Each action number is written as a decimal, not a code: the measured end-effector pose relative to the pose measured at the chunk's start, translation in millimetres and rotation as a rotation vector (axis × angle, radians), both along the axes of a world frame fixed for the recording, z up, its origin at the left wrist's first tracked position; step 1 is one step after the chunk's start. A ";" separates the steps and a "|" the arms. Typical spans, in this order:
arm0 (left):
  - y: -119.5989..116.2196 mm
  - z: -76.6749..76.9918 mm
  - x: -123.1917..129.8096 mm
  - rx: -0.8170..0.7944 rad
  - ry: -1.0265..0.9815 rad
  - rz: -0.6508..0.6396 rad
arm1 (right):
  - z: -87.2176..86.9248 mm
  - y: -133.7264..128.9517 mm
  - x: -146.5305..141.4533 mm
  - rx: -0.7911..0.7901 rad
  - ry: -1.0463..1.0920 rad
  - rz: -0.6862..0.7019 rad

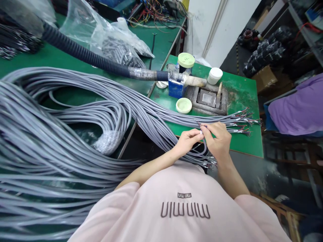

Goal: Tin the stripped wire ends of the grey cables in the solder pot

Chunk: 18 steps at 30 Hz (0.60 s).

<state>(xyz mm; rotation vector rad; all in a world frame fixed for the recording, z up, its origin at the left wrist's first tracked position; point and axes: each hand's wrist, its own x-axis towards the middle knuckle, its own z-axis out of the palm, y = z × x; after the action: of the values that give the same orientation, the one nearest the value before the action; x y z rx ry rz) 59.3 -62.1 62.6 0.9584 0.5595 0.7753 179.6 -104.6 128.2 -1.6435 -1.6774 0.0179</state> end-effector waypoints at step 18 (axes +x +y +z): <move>15.6 7.7 -18.3 -0.441 -0.304 -0.089 | -25.1 -10.3 21.1 0.091 -0.186 0.411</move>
<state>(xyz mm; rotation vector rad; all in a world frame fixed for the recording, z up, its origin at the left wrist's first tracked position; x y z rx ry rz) 41.0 -46.5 70.3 0.4445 0.3951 0.6653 200.7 -114.9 103.1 -1.2413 -2.1020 -0.0090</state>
